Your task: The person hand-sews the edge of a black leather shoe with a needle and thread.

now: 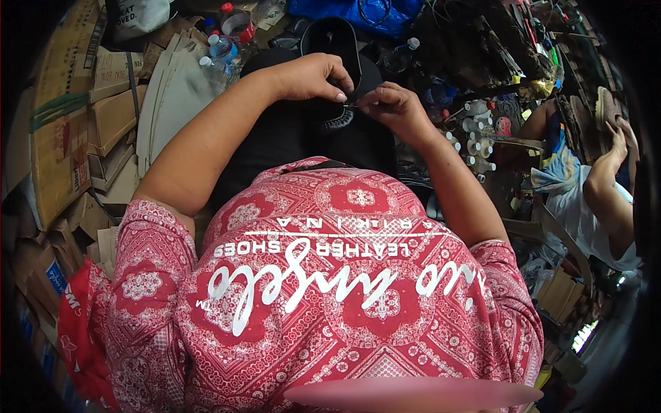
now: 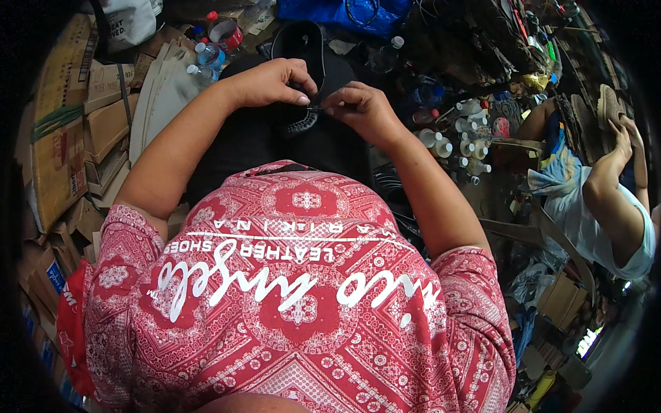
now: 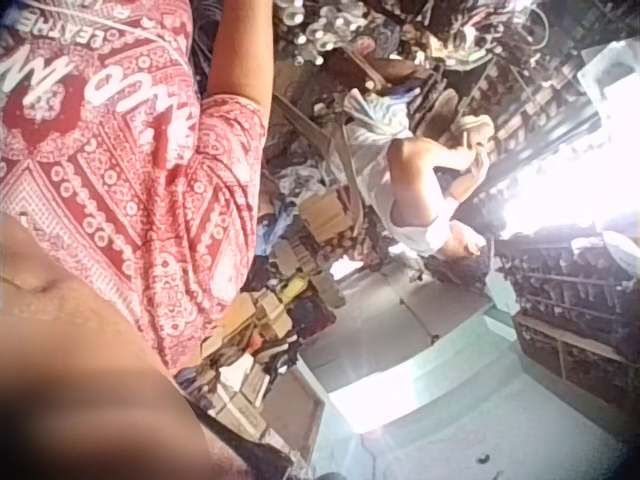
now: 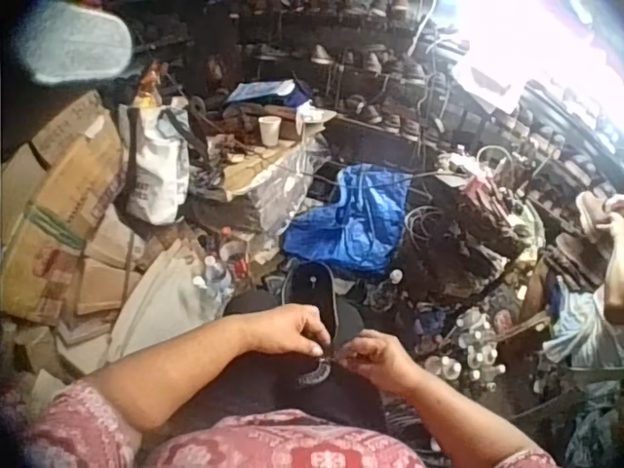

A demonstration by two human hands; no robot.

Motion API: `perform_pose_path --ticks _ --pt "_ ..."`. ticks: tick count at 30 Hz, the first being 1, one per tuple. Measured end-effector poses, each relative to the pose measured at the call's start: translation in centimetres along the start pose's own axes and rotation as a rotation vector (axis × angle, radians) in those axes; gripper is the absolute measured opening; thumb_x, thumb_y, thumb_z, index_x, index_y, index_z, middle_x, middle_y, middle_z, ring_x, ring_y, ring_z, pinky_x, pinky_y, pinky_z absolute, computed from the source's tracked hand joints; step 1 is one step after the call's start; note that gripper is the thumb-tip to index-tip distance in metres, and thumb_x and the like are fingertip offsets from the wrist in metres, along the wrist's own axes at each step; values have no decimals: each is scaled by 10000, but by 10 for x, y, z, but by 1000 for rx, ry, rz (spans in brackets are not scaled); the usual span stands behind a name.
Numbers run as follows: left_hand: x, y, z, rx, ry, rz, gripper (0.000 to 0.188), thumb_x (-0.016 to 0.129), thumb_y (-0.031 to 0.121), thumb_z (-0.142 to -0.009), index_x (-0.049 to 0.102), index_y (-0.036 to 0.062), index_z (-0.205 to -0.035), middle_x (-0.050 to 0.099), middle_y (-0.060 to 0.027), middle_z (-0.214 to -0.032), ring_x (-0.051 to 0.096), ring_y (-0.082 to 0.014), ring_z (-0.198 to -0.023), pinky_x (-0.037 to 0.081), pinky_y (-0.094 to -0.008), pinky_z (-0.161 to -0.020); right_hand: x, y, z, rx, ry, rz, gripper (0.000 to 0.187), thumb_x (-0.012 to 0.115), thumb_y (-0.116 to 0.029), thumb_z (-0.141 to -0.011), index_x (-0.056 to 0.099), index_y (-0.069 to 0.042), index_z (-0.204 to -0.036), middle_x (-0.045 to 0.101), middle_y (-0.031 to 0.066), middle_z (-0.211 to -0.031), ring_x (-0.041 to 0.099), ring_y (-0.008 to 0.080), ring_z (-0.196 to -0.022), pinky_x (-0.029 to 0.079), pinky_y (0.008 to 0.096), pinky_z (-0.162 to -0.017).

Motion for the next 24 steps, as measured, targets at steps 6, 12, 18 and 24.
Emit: perform_pose_path --ticks 6,12,18,24 --pt "2 0 3 -11 -155 25 306 663 135 -801 670 68 -1099 473 -43 -817 495 -176 -803 406 -295 -776 5 -20 9 -20 48 166 225 684 -13 -768 716 -135 -955 596 60 -812 613 202 -763 496 293 -671" --pt "5 -1 1 -4 -227 -14 328 640 116 -817 654 84 -1143 443 -43 -791 477 -170 -774 396 -290 -752 4 -35 9 -87 5 362 254 645 -24 -759 715 -145 -971 590 105 -822 609 265 -757 499 347 -673" --pt "8 0 -1 9 -248 -38 343 644 77 -795 653 77 -1138 457 -49 -802 490 -184 -790 403 -292 -758 7 -70 -4 -132 -161 780 244 571 -40 -757 697 -98 -957 588 138 -857 601 320 -828 476 409 -762" --pt "6 6 -12 120 -50 -207 303 706 16 -651 685 41 -952 548 -90 -873 564 -215 -882 457 -324 -788 14 -60 -17 -151 -243 784 167 569 -70 -761 671 -55 -892 604 163 -873 605 339 -846 483 407 -756"
Point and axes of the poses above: each hand's wrist, its own z-axis away from the middle knuckle, its own x-axis out of the palm, y = z × x, the point moved 4 cm from there along -z, towards the middle knuckle
